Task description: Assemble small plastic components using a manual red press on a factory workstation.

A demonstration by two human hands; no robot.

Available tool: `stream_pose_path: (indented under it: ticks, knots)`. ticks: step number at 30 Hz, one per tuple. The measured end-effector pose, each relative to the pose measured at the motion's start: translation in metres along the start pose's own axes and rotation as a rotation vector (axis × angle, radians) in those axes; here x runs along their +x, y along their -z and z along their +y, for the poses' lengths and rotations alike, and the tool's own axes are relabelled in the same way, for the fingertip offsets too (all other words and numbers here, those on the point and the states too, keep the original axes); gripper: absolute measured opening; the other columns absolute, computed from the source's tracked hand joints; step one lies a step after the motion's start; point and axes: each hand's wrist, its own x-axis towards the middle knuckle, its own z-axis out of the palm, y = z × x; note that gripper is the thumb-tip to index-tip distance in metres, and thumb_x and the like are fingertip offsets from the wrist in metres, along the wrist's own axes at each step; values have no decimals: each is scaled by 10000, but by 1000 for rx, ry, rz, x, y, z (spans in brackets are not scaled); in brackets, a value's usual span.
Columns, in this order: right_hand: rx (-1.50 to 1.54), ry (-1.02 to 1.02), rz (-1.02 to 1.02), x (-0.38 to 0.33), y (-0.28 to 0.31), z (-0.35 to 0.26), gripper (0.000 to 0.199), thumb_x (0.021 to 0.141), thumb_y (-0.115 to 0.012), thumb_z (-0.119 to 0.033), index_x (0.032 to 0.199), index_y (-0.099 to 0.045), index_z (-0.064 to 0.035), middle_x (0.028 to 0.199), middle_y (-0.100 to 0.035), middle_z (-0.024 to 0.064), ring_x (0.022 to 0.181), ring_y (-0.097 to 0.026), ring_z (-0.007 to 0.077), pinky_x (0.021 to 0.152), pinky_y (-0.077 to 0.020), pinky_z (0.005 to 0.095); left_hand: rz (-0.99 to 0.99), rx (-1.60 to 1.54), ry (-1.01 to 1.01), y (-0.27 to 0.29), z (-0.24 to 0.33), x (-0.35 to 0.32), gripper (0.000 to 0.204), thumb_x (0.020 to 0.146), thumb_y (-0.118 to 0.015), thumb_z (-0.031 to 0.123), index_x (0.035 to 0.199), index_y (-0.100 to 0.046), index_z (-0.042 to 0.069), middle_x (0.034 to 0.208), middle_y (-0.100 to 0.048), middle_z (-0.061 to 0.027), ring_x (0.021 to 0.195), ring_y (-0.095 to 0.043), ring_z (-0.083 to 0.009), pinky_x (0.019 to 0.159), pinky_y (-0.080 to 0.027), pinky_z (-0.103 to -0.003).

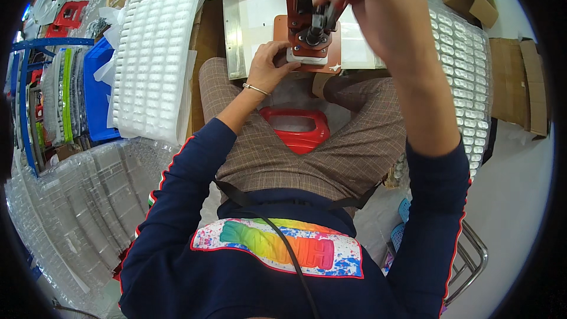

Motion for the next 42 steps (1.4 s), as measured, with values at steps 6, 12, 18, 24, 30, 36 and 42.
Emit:
stream_pose_path:
  ticks: [6, 12, 18, 24, 30, 36, 42]
  knots:
    - [-896, 577, -415, -48, -19, 44, 195, 792, -760, -207, 963, -733, -118, 655, -507, 7, 652, -536, 185, 776, -512, 325, 6, 184, -151, -7, -32, -2, 487, 636, -853, 200, 1070, -659, 93, 1008, -651, -83, 928, -573, -299, 852, -458, -394]
    - [-997, 865, -218, -54, -12, 87, 226, 778, -744, -262, 957, -723, -124, 659, -502, -16, 723, -536, 184, 931, -487, 386, 18, 67, -47, -5, -9, 3, 455, 633, -841, 183, 1041, -662, 97, 985, -648, -88, 911, -579, -308, 836, -466, -396]
    - [-839, 612, -241, -55, -25, 50, 163, 850, -717, -216, 955, -718, -91, 674, -535, 14, 666, -542, 192, 698, -494, 312, 1, 159, -190, -1, -36, 3, 442, 638, -829, 167, 1044, -663, 106, 991, -645, -91, 918, -583, -308, 841, -476, -391]
    - [-161, 135, -52, 17, 6, 1, 388, 1046, -454, -283, 1147, -640, 42, 688, -537, 10, 574, -470, 76, 686, -455, 243, -119, 51, -50, 10, -9, 13, 432, 675, -807, 126, 1079, -658, 90, 1028, -623, -86, 946, -589, -285, 870, -492, -380]
    - [-243, -125, 363, 44, 50, 86, 415, 994, -552, -342, 1208, -622, 7, 1061, -666, 89, 926, -612, 141, 824, -481, 280, -215, -335, 203, 25, -28, 26, 302, 787, -726, 93, 1086, -688, 66, 1037, -660, -85, 892, -646, -204, 840, -523, -299]
    - [-698, -392, 295, -69, 70, 162, 186, 945, -625, -182, 993, -689, -15, 793, -663, 36, 667, -544, 82, 632, -443, 242, -18, 112, 24, 19, -37, 82, 198, 845, -693, 135, 1034, -710, 78, 982, -683, -69, 827, -661, -187, 769, -530, -303]
    - [-874, -258, -26, -92, 39, 175, 223, 844, -680, -100, 1054, -627, -48, 1067, -583, 120, 908, -626, 316, 756, -511, 374, -36, 298, -294, 1, -29, 140, 333, 762, -648, 82, 1092, -676, 123, 1101, -646, -76, 998, -585, -310, 889, -473, -394]
